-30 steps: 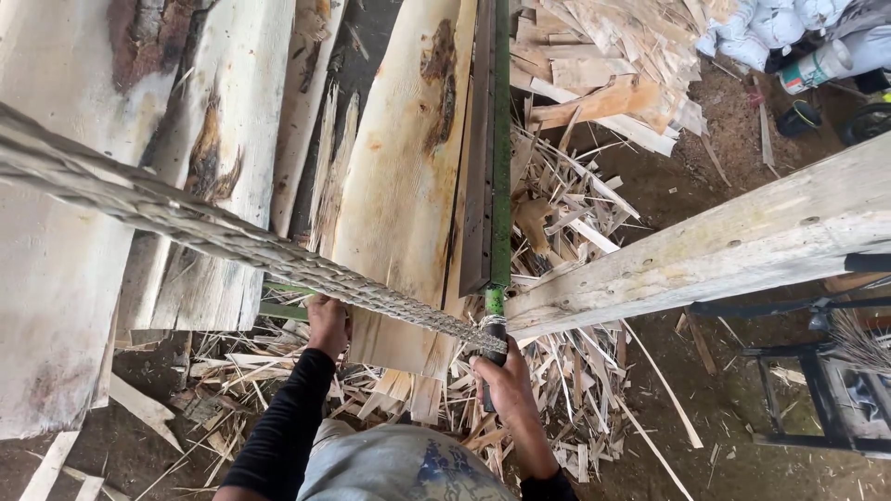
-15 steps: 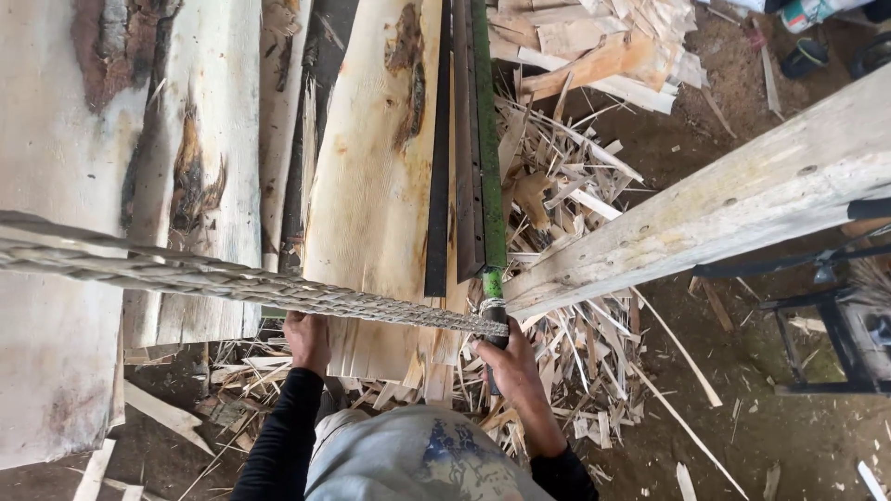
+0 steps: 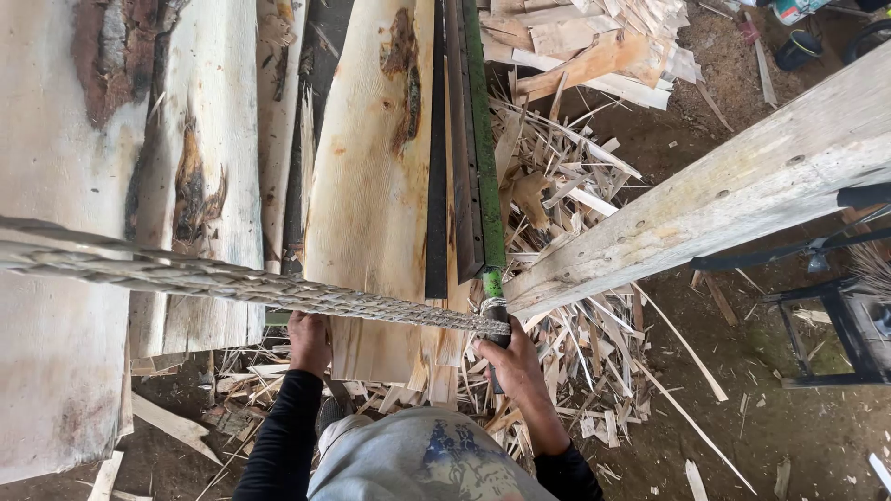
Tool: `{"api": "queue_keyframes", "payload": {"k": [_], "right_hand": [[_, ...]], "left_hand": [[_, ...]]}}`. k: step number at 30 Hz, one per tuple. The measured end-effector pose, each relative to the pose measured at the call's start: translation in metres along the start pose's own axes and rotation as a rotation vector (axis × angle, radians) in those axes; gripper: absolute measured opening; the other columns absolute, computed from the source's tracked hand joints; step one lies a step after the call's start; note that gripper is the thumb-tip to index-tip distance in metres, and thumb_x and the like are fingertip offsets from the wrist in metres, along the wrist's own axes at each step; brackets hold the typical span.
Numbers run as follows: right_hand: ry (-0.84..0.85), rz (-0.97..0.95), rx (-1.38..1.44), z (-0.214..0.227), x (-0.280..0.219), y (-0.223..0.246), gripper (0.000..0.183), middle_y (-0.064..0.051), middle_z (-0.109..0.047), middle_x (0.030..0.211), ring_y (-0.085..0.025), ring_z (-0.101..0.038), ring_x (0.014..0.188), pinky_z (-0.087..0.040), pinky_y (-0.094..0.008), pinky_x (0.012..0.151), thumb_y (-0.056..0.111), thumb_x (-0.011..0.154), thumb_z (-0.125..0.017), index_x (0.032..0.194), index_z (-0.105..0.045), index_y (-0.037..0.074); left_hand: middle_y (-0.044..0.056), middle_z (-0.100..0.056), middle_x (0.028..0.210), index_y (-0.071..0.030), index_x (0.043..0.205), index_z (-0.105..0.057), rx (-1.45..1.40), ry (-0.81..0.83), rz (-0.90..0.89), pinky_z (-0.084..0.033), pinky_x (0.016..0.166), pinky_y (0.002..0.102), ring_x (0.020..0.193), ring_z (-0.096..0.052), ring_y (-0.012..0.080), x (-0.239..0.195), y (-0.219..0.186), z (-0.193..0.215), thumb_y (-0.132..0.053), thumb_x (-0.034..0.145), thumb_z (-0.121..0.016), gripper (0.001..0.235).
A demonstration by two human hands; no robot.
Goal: Cutting thin wood sheets or bark strips using a large manual guillotine-style cutter.
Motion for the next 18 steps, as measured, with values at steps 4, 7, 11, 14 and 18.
{"api": "queue_keyframes", "payload": {"k": [4, 7, 11, 14, 18], "right_hand": [[0.006, 0.023, 0.014, -0.001, 0.001, 0.001, 0.064, -0.01, -0.071, 0.083, -0.017, -0.064, 0.055, -0.056, -0.032, 0.05, 0.026, 0.078, -0.074, 0.133, -0.052, 0.0], [0.001, 0.01, -0.011, -0.001, -0.002, 0.002, 0.064, -0.009, -0.07, 0.083, -0.016, -0.063, 0.055, -0.057, -0.032, 0.051, 0.026, 0.08, -0.073, 0.135, -0.05, 0.002], [-0.007, -0.015, -0.052, 0.0, -0.004, 0.004, 0.065, -0.009, -0.07, 0.084, -0.016, -0.064, 0.055, -0.058, -0.032, 0.05, 0.024, 0.082, -0.073, 0.138, -0.048, 0.004], [-0.012, -0.026, -0.047, 0.001, -0.009, 0.012, 0.063, -0.01, -0.07, 0.084, -0.017, -0.064, 0.053, -0.056, -0.031, 0.048, 0.024, 0.082, -0.073, 0.137, -0.05, 0.004], [0.005, -0.034, -0.029, -0.001, -0.005, 0.005, 0.059, -0.01, -0.069, 0.085, -0.016, -0.063, 0.053, -0.055, -0.031, 0.046, 0.024, 0.083, -0.073, 0.135, -0.051, 0.004]], "left_hand": [[-0.005, -0.062, 0.079, -0.008, 0.086, -0.065, -1.281, -0.358, 0.688, -0.041, 0.063, 0.023, 0.07, -0.049, 0.0072, 0.003, 0.01, 0.025, -0.006, 0.089, -0.056, 0.01], [0.001, -0.059, 0.069, -0.003, 0.075, -0.057, -0.985, -0.305, 0.55, -0.035, 0.058, 0.026, 0.059, -0.044, 0.0111, -0.007, 0.035, 0.006, -0.009, 0.096, -0.055, 0.022], [0.003, -0.064, 0.069, -0.001, 0.09, -0.072, -1.093, -0.34, 0.486, -0.032, 0.047, 0.031, 0.053, -0.046, 0.0153, 0.025, -0.03, 0.107, -0.017, 0.099, -0.064, 0.019], [0.006, -0.073, 0.081, -0.002, 0.093, -0.068, -1.793, -0.492, 0.548, -0.063, 0.082, 0.032, 0.077, -0.071, 0.0133, 0.037, -0.049, 0.141, -0.028, 0.101, -0.054, 0.031], [0.011, -0.069, 0.072, 0.001, 0.135, -0.07, -0.155, -0.216, 0.282, -0.047, 0.051, 0.039, 0.056, -0.058, 0.0207, 0.061, -0.115, 0.195, -0.009, 0.102, -0.067, 0.035]]}}
Point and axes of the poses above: each hand's wrist, its own x-axis towards the middle knuckle, its own z-axis out of the back of the hand, y = z × x, the point moved 9 cm from there along x, towards the middle knuckle
